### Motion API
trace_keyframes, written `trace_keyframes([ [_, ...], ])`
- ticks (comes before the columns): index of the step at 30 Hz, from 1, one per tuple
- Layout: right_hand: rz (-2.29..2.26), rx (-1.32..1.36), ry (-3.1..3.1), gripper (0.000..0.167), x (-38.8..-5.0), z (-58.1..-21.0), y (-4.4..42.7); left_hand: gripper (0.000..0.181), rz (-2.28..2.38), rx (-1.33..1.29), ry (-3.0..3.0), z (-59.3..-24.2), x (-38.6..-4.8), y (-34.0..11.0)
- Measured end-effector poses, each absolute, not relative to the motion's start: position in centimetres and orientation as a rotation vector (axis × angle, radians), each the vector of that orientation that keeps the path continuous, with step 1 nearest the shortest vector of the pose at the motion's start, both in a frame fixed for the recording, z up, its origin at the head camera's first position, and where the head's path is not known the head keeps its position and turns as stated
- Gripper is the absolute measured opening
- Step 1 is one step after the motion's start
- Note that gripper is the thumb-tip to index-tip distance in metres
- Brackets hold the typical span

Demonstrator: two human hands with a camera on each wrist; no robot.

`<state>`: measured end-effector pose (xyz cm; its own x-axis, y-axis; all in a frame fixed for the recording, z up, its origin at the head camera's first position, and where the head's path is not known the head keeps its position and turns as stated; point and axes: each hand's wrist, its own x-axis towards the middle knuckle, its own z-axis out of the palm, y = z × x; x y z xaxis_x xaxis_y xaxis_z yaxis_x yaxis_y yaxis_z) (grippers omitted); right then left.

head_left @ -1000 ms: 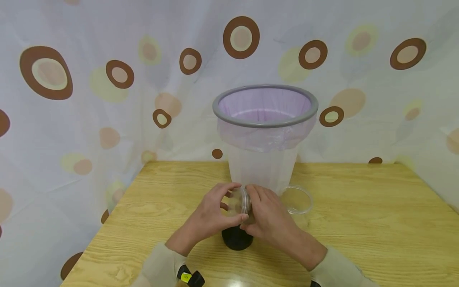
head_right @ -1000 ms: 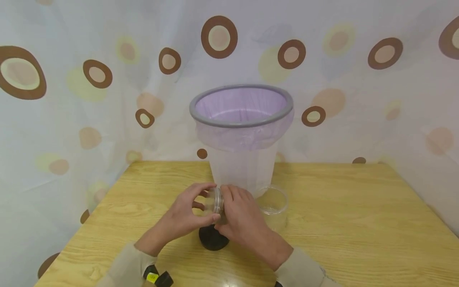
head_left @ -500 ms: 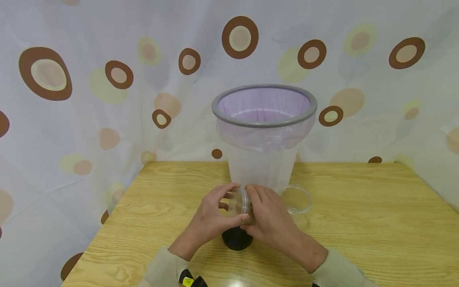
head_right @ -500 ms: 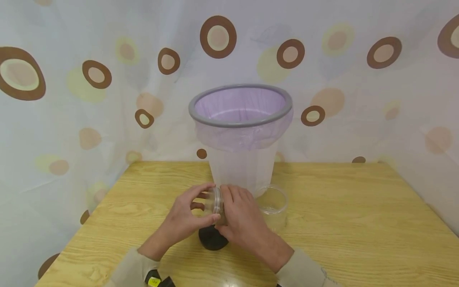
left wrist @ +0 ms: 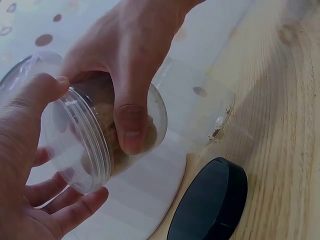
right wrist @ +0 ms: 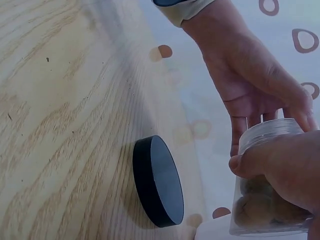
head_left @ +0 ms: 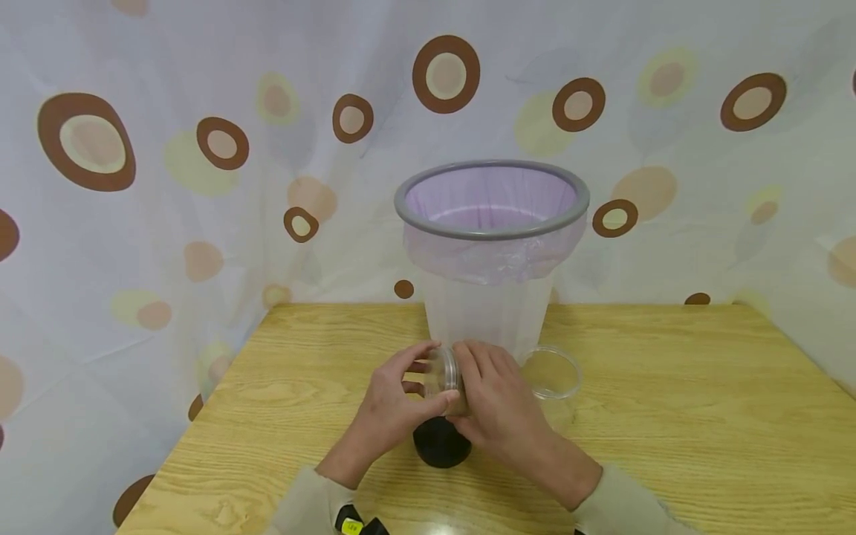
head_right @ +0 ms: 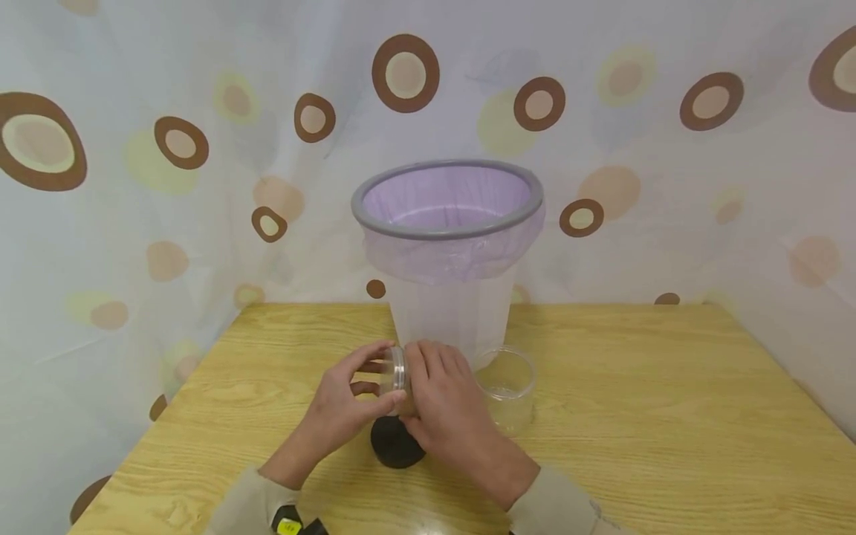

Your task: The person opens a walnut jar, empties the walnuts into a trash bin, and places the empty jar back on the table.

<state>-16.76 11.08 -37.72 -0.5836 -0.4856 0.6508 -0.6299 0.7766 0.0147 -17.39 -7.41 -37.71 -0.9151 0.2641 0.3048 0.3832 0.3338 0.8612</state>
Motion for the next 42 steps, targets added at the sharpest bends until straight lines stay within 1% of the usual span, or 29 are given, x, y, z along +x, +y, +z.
trace_keyframes([
  [6,0.268,0.834,-2.283,0.093,-16.9,-38.0,11.1,0.068,-1.614,-0.608,-2.483,-37.6,-17.0,-7.4],
  [11,0.254,0.842,-2.285,0.093,-16.9,-38.0,11.3,0.075,-1.612,-0.663,-2.499,-37.5,-16.8,-7.5],
  [14,0.263,0.846,-2.289,0.09,-16.9,-38.0,11.5,0.083,-1.579,-0.748,-2.512,-37.5,-16.7,-7.7],
  [17,0.287,0.843,-2.293,0.089,-16.8,-38.1,11.7,0.089,-1.472,-0.899,-2.493,-37.6,-16.7,-7.9],
  [20,0.312,0.841,-2.289,0.088,-16.8,-38.2,11.9,0.086,-1.371,-1.015,-2.453,-37.8,-16.8,-8.1],
  [22,0.322,0.844,-2.283,0.089,-16.9,-38.3,11.9,0.083,-1.345,-1.042,-2.44,-37.9,-16.9,-8.2],
  [26,0.315,0.85,-2.265,0.089,-16.8,-38.4,11.9,0.078,-1.335,-1.024,-2.438,-38.0,-16.8,-8.2],
  [35,0.298,0.846,-2.28,0.092,-16.6,-38.3,12.0,0.077,-1.343,-0.988,-2.452,-37.7,-16.6,-8.1],
  [42,0.285,0.845,-2.271,0.086,-16.6,-38.2,11.9,0.075,-1.466,-0.879,-2.492,-37.7,-16.5,-8.0],
])
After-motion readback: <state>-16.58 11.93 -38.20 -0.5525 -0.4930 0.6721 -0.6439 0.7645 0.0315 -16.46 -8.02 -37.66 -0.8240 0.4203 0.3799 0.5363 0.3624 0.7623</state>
